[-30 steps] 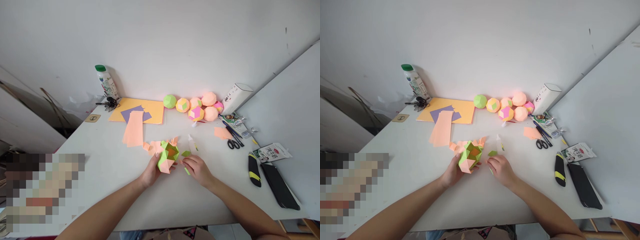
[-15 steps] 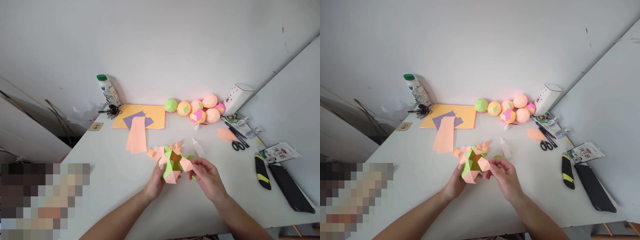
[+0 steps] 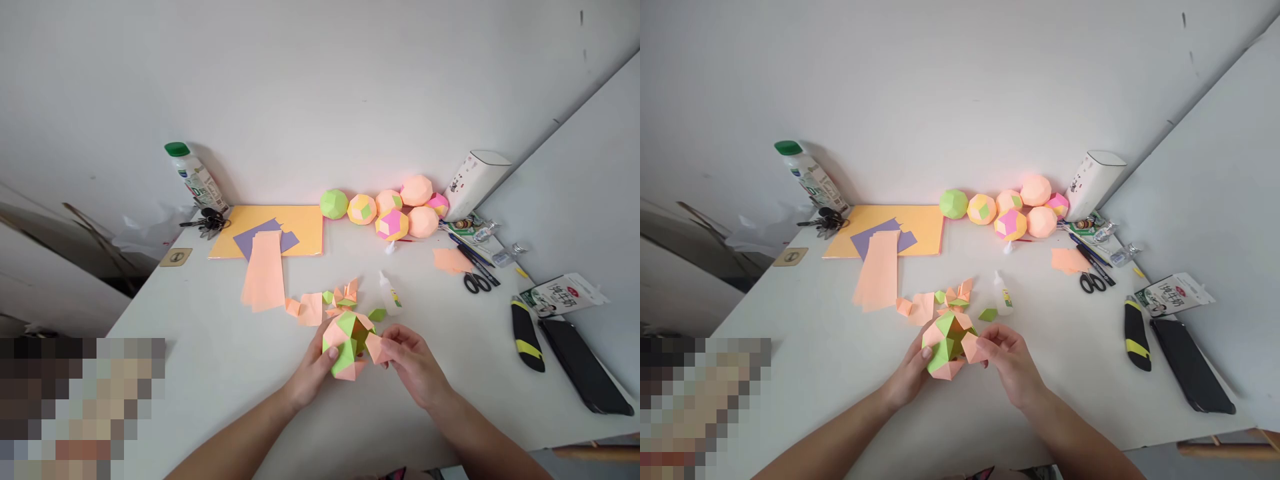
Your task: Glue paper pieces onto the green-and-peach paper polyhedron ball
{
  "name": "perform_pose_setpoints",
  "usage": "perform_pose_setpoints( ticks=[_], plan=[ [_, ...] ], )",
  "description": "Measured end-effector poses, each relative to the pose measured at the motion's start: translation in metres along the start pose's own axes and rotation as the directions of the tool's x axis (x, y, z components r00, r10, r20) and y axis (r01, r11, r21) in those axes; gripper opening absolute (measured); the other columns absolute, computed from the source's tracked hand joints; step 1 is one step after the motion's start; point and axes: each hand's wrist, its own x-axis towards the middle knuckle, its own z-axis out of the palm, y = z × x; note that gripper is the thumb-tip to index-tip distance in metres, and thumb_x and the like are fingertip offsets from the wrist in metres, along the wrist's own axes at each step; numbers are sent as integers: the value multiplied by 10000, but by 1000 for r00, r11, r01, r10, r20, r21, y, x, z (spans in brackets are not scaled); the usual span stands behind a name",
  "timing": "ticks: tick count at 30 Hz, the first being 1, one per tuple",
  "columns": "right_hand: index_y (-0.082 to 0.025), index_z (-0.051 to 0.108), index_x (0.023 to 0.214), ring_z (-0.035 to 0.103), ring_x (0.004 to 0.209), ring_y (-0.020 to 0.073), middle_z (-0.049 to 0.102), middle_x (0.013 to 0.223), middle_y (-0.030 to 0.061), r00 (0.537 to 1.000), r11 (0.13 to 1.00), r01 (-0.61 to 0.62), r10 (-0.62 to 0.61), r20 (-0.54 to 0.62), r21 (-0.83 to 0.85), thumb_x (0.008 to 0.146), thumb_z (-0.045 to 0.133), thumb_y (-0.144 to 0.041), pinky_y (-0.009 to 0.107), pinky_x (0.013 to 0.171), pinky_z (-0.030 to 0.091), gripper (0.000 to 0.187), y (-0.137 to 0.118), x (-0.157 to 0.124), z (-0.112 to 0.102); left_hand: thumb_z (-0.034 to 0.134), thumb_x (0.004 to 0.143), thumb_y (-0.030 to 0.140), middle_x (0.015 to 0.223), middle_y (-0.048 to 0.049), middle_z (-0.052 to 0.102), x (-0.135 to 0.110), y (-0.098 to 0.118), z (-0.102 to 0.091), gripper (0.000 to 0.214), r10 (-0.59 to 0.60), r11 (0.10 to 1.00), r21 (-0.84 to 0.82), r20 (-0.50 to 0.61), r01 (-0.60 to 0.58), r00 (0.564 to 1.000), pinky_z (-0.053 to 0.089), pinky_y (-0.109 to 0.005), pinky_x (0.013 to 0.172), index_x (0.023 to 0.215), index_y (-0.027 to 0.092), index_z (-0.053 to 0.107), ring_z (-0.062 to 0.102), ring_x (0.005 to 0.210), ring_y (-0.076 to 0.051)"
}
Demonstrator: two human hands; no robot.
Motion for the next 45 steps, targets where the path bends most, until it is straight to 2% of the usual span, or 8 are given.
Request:
perform_pose_setpoints(
  ticks=[4,7,11,19,38,45],
  plan=[
    [-166,649,669,310,480,59,425,523,-58,998,998,-55,54,-23,-29,666,789,-429,229,469,235,298,2,0,-1,550,862,502,1361,-123,512,-1,-1,0,601,30,997,70,31,-32,999,431,-458,977,1381,254,377,493,1223,-329],
    [-172,658,719,288,423,55,396,454,-75,993,993,-120,120,-1,-10,663,779,-464,225,427,187,321,3,-1,0,562,861,482,1365,-105,513,-1,0,0,582,29,996,82,16,-31,999,403,-456,1011,1375,267,392,476,1243,-322],
    [-168,663,750,313,409,62,450,424,-62,992,991,-126,126,-6,-37,704,748,-459,217,404,203,307,4,-2,0,564,862,473,1360,-100,521,-1,-1,-1,573,22,997,75,-2,-21,1000,398,-457,1012,1373,275,398,480,1241,-321],
    [-159,671,776,322,380,62,443,408,-66,990,985,-142,141,-17,-95,729,727,-455,214,390,203,305,9,0,-3,570,859,470,1334,-98,532,-2,-1,-2,588,3,992,127,-7,-2,1000,396,-438,1010,1381,273,384,475,1233,-309],
    [-165,660,742,278,386,58,399,395,-78,990,989,-139,138,-18,-40,679,752,-481,225,413,186,335,9,-2,3,588,848,471,1388,-100,492,-2,1,0,604,-12,986,168,-11,14,1000,375,-436,1035,1379,264,389,432,1281,-318],
    [-170,646,713,268,400,54,404,402,-78,989,989,-146,145,-24,-11,666,765,-473,221,416,179,329,8,-4,5,615,815,506,1329,-106,535,-1,4,3,639,-24,980,198,-7,25,1000,412,-433,994,1358,269,377,492,1215,-314]
  ],
)
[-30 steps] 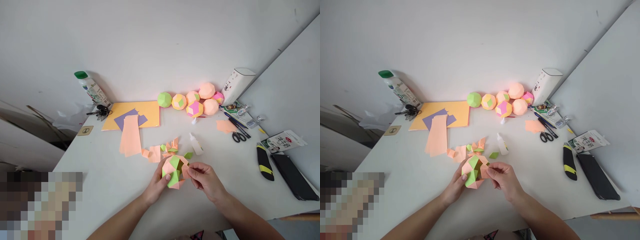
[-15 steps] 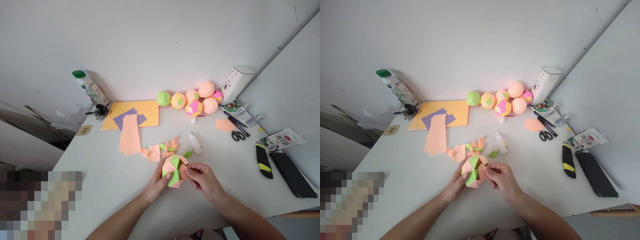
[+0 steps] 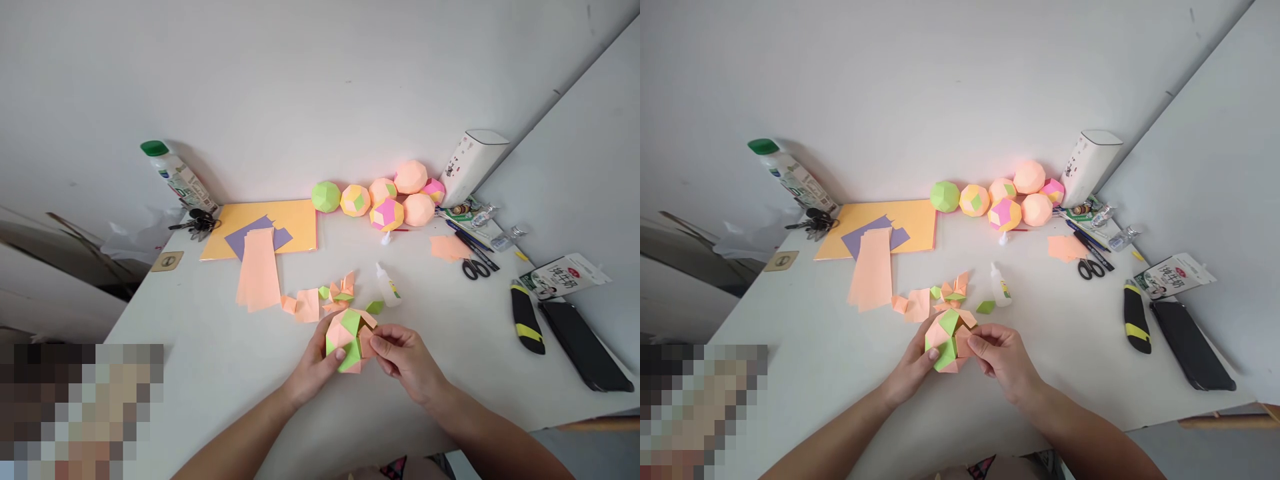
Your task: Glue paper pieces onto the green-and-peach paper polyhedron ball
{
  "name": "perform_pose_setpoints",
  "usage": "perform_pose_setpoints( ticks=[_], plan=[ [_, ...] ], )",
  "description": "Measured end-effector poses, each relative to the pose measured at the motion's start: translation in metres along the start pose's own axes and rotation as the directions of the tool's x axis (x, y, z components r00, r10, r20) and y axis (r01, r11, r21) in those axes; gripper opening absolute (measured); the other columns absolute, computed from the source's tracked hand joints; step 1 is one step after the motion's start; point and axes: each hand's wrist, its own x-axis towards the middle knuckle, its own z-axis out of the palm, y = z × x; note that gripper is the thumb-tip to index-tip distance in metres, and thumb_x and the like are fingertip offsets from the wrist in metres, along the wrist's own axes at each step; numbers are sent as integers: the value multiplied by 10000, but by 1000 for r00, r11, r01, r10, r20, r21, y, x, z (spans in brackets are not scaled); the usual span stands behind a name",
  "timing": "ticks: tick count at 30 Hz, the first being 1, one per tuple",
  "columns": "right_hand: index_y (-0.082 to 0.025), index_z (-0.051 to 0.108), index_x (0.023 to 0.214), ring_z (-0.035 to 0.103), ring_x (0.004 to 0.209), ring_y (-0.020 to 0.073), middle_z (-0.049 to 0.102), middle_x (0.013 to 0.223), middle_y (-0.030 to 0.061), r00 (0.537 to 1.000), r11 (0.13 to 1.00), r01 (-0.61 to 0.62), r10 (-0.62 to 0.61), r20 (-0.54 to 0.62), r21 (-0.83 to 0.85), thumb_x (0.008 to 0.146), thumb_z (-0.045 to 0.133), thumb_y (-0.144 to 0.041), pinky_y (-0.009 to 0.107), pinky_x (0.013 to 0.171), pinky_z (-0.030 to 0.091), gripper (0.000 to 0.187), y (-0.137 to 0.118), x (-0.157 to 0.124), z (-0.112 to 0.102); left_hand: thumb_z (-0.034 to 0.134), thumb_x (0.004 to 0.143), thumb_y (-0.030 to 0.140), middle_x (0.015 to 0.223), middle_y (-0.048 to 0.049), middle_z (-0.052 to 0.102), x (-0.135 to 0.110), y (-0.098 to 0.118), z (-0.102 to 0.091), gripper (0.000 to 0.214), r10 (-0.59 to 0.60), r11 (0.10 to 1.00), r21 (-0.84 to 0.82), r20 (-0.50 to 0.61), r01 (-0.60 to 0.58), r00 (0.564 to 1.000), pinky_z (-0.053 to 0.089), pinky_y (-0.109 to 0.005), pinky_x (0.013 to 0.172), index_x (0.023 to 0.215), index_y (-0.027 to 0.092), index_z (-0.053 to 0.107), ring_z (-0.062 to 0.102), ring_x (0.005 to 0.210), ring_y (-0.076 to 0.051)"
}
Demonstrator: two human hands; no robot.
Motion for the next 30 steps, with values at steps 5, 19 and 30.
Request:
perform_pose_setpoints(
  ticks=[5,19,30],
  plan=[
    [-169,643,706,276,396,50,403,410,-82,1000,1000,20,-20,13,13,683,761,-458,221,412,193,313,1,-1,1,622,799,527,1306,-125,546,0,3,2,667,-15,1000,27,-8,16,1000,433,-428,957,1344,245,360,522,1172,-317],
    [-165,638,732,310,390,54,414,415,-79,1000,1000,7,-7,30,12,724,736,-463,217,404,212,313,0,-2,1,605,803,542,1281,-120,543,0,4,3,671,0,997,71,-51,3,999,442,-420,944,1346,234,357,514,1170,-315],
    [-179,613,712,294,416,49,417,466,-79,1000,1000,-9,10,25,-7,712,754,-455,228,436,198,310,-1,-4,2,610,801,538,1275,-132,556,-1,4,5,698,-10,998,61,3,9,1000,466,-406,928,1349,223,314,536,1159,-297]
  ],
)
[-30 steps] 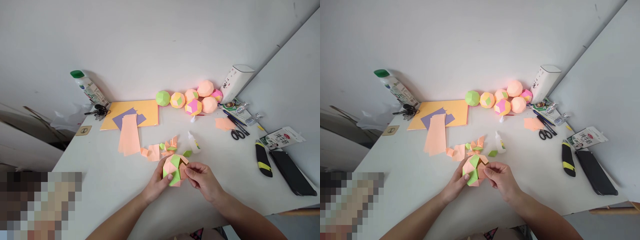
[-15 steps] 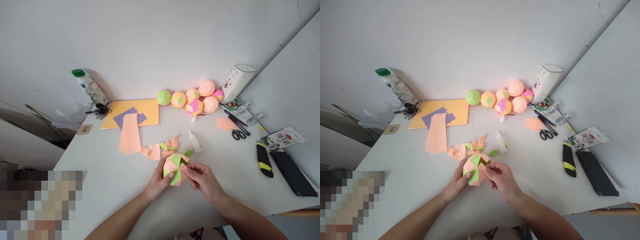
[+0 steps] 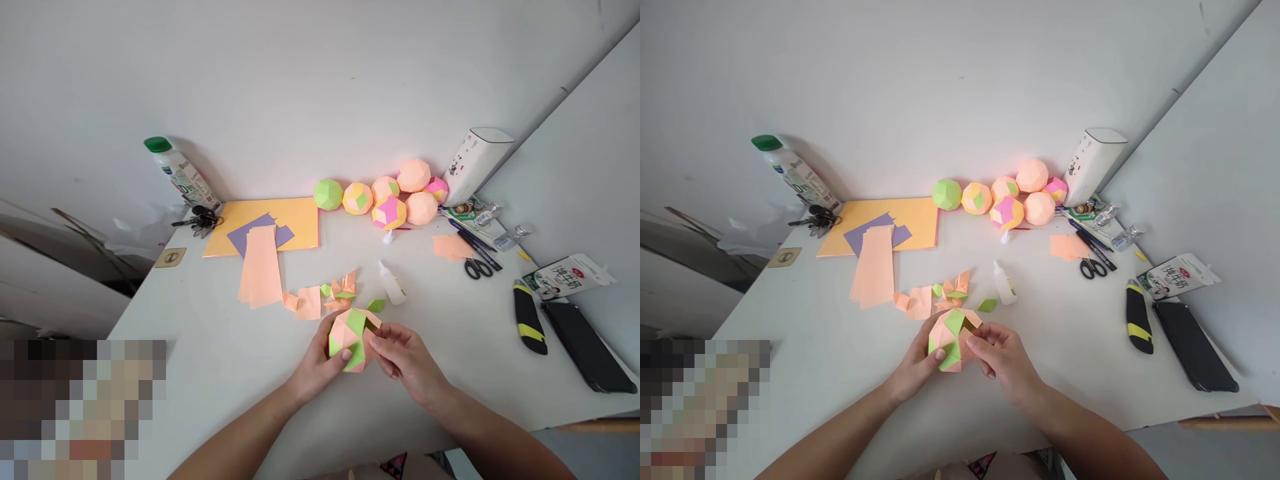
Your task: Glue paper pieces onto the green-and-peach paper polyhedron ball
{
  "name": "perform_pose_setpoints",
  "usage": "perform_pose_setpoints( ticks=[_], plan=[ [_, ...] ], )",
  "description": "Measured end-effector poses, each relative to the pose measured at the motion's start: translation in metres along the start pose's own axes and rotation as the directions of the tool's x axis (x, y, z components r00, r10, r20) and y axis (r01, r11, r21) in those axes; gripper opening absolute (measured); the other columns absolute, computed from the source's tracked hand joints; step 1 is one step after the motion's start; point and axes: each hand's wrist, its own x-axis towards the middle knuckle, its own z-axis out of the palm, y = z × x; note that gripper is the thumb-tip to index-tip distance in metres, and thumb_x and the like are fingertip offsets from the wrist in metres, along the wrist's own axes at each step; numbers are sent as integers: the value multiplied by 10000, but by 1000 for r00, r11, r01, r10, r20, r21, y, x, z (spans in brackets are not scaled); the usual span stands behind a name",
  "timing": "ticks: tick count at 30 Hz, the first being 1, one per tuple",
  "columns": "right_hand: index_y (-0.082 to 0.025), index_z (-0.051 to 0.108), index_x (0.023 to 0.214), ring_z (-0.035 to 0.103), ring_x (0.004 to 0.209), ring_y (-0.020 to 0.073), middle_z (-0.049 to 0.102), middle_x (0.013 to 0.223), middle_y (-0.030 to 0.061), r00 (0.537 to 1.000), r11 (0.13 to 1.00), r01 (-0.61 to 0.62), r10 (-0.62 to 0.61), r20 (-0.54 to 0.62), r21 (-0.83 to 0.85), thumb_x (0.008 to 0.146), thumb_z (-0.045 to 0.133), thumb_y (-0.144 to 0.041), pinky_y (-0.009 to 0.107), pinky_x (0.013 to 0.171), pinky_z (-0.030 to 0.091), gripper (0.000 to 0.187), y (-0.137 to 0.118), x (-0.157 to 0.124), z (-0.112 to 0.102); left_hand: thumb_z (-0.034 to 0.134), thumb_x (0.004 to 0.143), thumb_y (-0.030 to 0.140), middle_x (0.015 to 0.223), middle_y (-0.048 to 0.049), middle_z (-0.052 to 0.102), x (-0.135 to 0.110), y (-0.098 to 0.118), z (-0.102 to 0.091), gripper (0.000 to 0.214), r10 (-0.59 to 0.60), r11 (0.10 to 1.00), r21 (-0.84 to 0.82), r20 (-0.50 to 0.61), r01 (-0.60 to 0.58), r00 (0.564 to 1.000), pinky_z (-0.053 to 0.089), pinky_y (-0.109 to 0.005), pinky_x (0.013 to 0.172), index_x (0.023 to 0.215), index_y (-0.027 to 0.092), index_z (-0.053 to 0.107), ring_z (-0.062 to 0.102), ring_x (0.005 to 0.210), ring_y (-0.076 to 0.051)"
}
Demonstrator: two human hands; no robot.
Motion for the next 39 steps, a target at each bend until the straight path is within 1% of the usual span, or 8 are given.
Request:
perform_pose_setpoints(
  ticks=[5,9,13,18,21,24,28,39],
  plan=[
    [-169,664,722,301,516,60,498,613,-37,998,999,1,1,66,-41,719,757,-458,236,499,222,304,0,0,-1,631,787,528,1278,-146,555,0,-1,0,717,1,1000,11,7,-1,1000,473,-426,926,1349,216,314,522,1187,-321],
    [-179,679,674,351,569,79,507,626,-30,993,1000,18,-17,117,-4,728,759,-437,245,562,288,275,0,1,-1,636,791,507,1253,-139,566,0,-4,0,704,34,999,13,4,-34,999,479,-432,917,1350,223,316,530,1179,-326],
    [-181,679,644,408,611,97,520,621,-28,990,999,17,-22,139,35,730,763,-424,262,631,330,272,1,3,-1,629,806,483,1269,-137,553,-1,-8,1,697,72,997,-5,10,-71,997,487,-419,902,1359,233,285,523,1190,-322],
    [-170,667,622,425,630,111,557,614,-19,992,997,-5,-6,129,79,719,773,-418,277,649,320,287,9,5,-3,627,808,479,1299,-145,525,-1,-9,2,695,91,996,2,5,-91,996,489,-419,903,1355,231,278,508,1206,-325],
    [-169,672,619,431,630,115,566,606,-17,992,996,-11,-1,124,94,711,780,-416,283,652,317,285,12,5,-4,622,810,483,1281,-144,536,-1,-9,2,693,92,996,3,11,-92,996,484,-426,912,1354,227,277,520,1191,-322],
    [-174,686,631,460,633,123,579,605,-14,992,992,-19,3,128,122,694,789,-423,292,663,333,277,11,6,-3,617,813,487,1264,-139,549,-1,-9,2,696,90,996,3,15,-90,996,478,-428,920,1358,228,271,522,1185,-316],
    [-176,704,636,490,636,130,595,609,-6,990,988,-32,10,142,154,676,797,-438,297,676,357,281,8,5,0,621,808,489,1287,-140,528,-2,-10,2,703,91,996,13,3,-91,996,482,-424,910,1361,231,271,519,1185,-319],
    [-170,700,628,515,635,131,611,611,2,993,985,-30,11,116,170,672,802,-431,290,676,389,283,9,4,0,623,809,479,1313,-149,514,-3,-9,3,707,79,997,10,-9,-79,997,478,-438,912,1370,225,277,497,1211,-337]
  ],
)
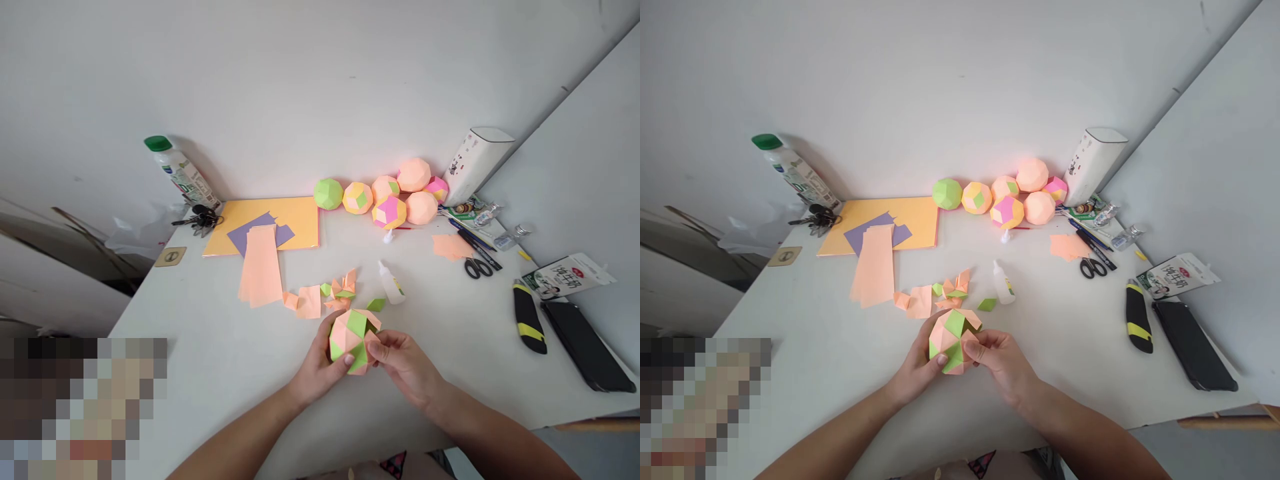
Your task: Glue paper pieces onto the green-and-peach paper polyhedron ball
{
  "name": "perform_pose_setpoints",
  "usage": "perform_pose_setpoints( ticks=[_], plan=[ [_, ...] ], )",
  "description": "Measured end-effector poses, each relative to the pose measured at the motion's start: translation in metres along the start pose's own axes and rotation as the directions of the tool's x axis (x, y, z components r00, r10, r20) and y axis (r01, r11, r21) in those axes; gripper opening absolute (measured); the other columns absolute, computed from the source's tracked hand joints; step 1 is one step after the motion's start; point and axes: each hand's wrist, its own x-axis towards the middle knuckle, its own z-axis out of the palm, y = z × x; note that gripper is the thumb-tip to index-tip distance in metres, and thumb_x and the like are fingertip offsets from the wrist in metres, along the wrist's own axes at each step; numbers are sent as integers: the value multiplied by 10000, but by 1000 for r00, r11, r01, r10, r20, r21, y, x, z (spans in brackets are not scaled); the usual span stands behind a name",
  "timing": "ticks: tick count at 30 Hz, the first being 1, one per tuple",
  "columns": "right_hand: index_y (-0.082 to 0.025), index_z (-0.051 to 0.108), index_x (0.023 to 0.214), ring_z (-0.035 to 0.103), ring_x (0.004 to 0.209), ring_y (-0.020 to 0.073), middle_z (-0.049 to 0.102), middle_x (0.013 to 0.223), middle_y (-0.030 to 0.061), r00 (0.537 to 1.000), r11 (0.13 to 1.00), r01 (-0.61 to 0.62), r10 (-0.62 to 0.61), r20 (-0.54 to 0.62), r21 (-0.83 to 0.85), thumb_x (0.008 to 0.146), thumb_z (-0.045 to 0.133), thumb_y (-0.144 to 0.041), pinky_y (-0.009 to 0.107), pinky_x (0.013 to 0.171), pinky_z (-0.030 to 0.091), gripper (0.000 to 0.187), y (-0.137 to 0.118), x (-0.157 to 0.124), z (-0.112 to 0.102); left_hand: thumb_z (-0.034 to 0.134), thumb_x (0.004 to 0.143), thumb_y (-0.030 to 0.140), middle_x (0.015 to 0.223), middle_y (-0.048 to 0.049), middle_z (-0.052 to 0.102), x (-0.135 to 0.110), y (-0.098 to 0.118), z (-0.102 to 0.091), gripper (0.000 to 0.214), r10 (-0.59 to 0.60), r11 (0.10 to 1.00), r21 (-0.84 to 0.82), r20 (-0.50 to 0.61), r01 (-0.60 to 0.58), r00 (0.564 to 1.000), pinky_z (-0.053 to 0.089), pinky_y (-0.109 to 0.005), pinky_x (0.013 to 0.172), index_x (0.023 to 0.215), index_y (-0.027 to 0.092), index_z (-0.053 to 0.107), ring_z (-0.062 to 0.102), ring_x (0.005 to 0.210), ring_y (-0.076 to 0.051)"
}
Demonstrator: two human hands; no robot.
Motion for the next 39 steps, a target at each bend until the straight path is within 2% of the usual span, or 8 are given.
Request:
perform_pose_setpoints(
  ticks=[6,13,25,31,39],
  plan=[
    [-169,700,638,538,640,136,617,615,4,1000,1000,-3,3,31,-1,695,790,-418,300,693,416,270,-1,1,1,621,812,478,1312,-147,517,0,0,-1,693,9,1000,5,10,-9,1000,472,-441,927,1365,227,287,487,1223,-340],
    [-170,738,770,583,764,166,672,771,33,997,999,-8,11,72,-47,707,788,-409,332,780,424,252,-4,-1,0,633,793,501,1274,-141,546,1,2,1,721,4,1000,-21,33,-3,999,474,-447,919,1366,236,286,516,1192,-338],
    [-157,672,644,543,692,151,601,660,4,997,996,35,-29,77,-81,742,750,-426,321,739,412,297,-2,-3,-1,642,794,481,1280,-137,543,1,1,1,728,2,999,-41,57,0,998,463,-450,938,1372,246,268,503,1213,-336],
    [-164,718,832,601,795,197,672,779,53,995,998,12,-6,97,-60,785,702,-455,366,814,431,295,-5,-4,3,642,804,451,1305,-140,516,0,1,0,703,-6,998,-55,58,9,998,455,-457,953,1370,245,279,502,1212,-332],
    [-158,658,736,621,733,183,667,743,34,999,1000,8,-7,44,-19,773,717,-441,349,756,462,291,-4,-4,4,659,798,435,1286,-144,535,1,2,1,706,-5,998,-55,60,8,998,459,-444,953,1368,232,295,534,1175,-316]
  ],
)
